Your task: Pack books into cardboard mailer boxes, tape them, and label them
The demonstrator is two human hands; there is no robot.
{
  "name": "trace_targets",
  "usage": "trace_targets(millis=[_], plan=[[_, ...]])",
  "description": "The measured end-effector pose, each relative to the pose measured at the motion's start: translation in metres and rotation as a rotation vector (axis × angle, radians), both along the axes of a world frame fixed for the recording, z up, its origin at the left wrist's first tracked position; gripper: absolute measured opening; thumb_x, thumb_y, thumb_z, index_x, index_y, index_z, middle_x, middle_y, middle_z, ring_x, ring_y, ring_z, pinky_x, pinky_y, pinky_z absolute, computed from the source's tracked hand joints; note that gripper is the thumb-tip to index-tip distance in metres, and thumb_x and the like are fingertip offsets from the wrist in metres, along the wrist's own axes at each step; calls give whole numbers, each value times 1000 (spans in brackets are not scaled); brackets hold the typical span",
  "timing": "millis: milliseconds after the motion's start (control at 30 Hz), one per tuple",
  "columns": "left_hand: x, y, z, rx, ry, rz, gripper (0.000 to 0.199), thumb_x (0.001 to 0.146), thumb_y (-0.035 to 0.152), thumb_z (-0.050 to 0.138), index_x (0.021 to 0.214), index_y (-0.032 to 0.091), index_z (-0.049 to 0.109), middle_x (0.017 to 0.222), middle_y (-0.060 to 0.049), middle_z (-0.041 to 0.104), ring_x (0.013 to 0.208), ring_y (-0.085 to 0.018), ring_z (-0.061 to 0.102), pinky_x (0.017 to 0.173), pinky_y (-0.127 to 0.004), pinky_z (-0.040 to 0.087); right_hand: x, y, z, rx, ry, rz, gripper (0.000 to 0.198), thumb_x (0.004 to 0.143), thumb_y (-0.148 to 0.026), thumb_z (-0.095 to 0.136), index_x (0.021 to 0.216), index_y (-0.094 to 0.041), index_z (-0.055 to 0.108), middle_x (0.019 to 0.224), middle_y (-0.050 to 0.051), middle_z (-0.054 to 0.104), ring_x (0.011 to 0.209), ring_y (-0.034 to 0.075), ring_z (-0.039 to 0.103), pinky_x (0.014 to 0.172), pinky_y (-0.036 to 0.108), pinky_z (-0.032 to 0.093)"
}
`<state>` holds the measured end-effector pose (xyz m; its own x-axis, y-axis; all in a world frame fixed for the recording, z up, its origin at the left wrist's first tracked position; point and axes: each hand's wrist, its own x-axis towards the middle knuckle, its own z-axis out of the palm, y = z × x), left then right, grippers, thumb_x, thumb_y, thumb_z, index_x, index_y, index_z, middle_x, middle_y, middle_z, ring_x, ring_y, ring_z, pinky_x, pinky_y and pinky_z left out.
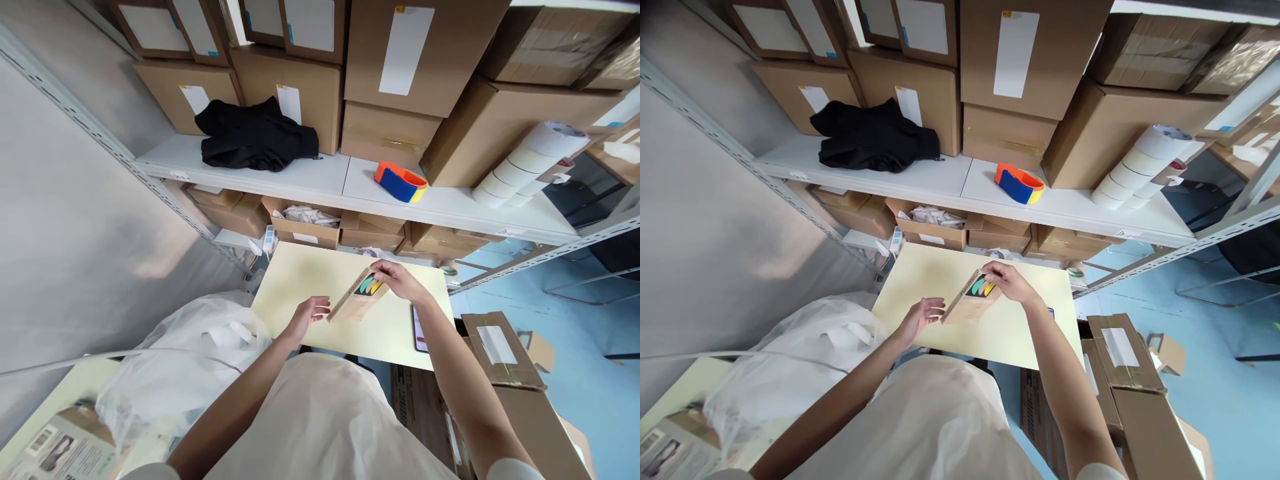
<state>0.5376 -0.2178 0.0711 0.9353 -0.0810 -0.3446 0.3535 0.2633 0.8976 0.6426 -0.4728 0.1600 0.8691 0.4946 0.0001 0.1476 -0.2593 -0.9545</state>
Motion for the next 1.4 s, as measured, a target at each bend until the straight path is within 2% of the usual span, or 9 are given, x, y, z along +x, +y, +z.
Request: trace_targets(millis=[100, 233, 333, 500, 600, 733, 900, 1100, 1400], plan=[[7, -6, 12, 164, -173, -79, 46, 62, 43, 77, 100, 19, 70, 91, -8, 69, 83, -21, 62, 80, -33, 47, 3, 12, -7, -27, 7, 36, 23, 79, -43, 62, 86, -22, 68, 80, 4, 67, 74, 20, 60, 69, 34, 47], [10, -18, 14, 317, -231, -96, 26, 67, 34, 72, 89, 20, 74, 83, -6, 69, 74, -19, 60, 70, -29, 48, 4, 17, -11, -46, -15, 12, 24, 78, -43, 63, 90, -24, 71, 87, 3, 70, 78, 21, 62, 74, 36, 49], [9, -17, 11, 299, -226, -67, 25, 71, 34, 68, 91, 19, 73, 88, -7, 70, 79, -20, 62, 69, -28, 49, 0, 4, -14, -14, -8, -136, 30, 78, -48, 63, 96, -26, 70, 97, 5, 70, 91, 24, 63, 86, 41, 48], [13, -7, 8, 188, -130, -99, 32, 73, 39, 67, 95, 17, 73, 87, -6, 71, 78, -19, 63, 72, -29, 50, -32, -15, -38, 294, 298, -225, 57, 71, -55, 68, 119, -28, 57, 106, 7, 67, 98, 25, 63, 87, 44, 49], [15, -4, 0, 108, -29, -78, 38, 71, 43, 68, 99, 17, 71, 88, -7, 71, 75, -19, 63, 72, -31, 50, -63, -3, -65, 338, 400, -212, 49, 69, -47, 72, 112, -26, 60, 103, 6, 66, 94, 22, 63, 87, 42, 50], [12, -3, -22, 163, 52, -83, 35, 71, 43, 68, 95, 17, 72, 84, -6, 71, 78, -20, 64, 74, -31, 50, -97, 19, -99, 375, 540, -371, 44, 72, -44, 69, 113, -32, 60, 102, 3, 61, 90, 20, 63, 84, 42, 52], [-1, 0, -61, 274, 81, -107, 30, 70, 34, 68, 96, 19, 72, 85, -6, 68, 75, -18, 62, 71, -29, 50, -108, 31, -134, 320, 672, -508, 48, 64, -40, 72, 110, -28, 64, 81, 0, 58, 79, 20, 63, 78, 41, 55], [-1, 1, -107, 449, 66, 8, 56, 64, 15, 65, 120, 19, 60, 94, -5, 60, 81, -17, 59, 73, -30, 52, -96, 48, -171, 192, 626, -584, 54, 66, -38, 65, 117, -21, 62, 82, 3, 63, 73, 18, 62, 71, 37, 55], [23, 20, -118, 752, -92, -37, 61, 71, 9, 53, 131, 20, 51, 98, -7, 56, 92, -19, 57, 81, -35, 52, -69, 77, -193, -50, 529, -669, 50, 68, -35, 60, 115, -17, 59, 87, 6, 69, 76, 20, 66, 68, 35, 54]])
